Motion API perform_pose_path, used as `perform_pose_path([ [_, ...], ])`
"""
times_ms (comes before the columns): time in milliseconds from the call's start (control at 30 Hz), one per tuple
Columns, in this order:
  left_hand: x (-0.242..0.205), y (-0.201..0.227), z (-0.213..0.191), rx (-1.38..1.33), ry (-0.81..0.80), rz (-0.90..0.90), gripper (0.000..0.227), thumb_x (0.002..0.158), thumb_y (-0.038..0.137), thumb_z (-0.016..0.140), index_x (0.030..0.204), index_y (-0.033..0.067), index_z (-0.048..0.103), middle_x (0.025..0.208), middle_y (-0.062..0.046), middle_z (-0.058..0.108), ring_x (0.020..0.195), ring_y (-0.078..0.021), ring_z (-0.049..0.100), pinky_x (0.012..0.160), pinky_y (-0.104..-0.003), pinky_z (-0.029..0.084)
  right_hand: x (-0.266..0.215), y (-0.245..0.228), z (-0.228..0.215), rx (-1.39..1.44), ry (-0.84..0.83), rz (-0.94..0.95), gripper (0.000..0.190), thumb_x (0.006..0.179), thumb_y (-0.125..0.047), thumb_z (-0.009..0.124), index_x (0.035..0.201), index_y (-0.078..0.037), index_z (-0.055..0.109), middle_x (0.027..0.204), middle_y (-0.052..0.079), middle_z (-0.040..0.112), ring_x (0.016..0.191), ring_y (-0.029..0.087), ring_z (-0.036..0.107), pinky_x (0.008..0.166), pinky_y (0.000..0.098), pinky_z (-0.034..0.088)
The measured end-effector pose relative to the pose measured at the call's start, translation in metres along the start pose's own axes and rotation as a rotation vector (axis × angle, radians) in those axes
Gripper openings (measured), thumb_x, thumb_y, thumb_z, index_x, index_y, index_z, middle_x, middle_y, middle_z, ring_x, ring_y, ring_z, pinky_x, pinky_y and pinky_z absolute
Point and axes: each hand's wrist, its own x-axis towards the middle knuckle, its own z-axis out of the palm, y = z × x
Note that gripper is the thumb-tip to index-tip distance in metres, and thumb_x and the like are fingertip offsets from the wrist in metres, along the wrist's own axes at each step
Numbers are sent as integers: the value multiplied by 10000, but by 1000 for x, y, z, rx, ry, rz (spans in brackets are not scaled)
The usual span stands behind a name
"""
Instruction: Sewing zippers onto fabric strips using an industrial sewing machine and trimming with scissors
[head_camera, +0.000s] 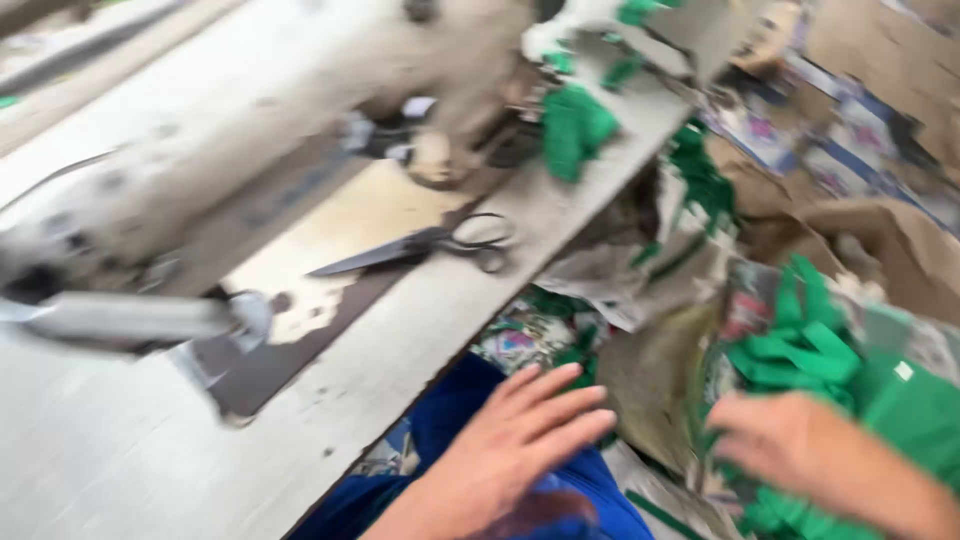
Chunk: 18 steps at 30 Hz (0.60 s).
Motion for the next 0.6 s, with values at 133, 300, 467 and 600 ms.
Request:
perform_pose_path([
  [133, -15, 7, -1, -243, -82, 21, 639, 1027, 493, 485, 1480, 43, 453, 1373, -316, 588, 1446, -429, 487, 1264, -626, 156, 20, -158, -56, 363, 39, -1132, 252, 1113, -233, 486, 1003, -31, 588, 878, 109, 608, 734, 309, 610, 653, 395, 503],
  [300, -111, -40, -18, -81, -14, -745, 156, 876, 379, 712, 955, 245, 728, 917, 63, 741, 804, -126, 721, 689, -317, 558, 141, -135, -11, 893, 50, -619, 291, 971, -307, 659, 1179, -106, 695, 1153, 65, 734, 1079, 210, 689, 962, 363, 538],
  [467, -184, -104, -15, 753, 492, -491, 171, 770, 514, 738, 753, 343, 730, 922, 137, 663, 840, -203, 590, 730, -374, 421, 294, -13, 170, 1535, 167, 261, 113, 941, -224, 688, 972, -131, 631, 782, 26, 599, 557, 131, 456, 458, 278, 343],
  [600, -168, -77, -37, 534, 386, -375, 245, 857, 482, 784, 842, 250, 707, 924, 99, 690, 910, -201, 604, 835, -399, 399, 391, 5, 295, 1512, -111, 834, 354, 980, -235, 675, 1252, -50, 546, 1032, 205, 566, 838, 364, 590, 680, 529, 523],
])
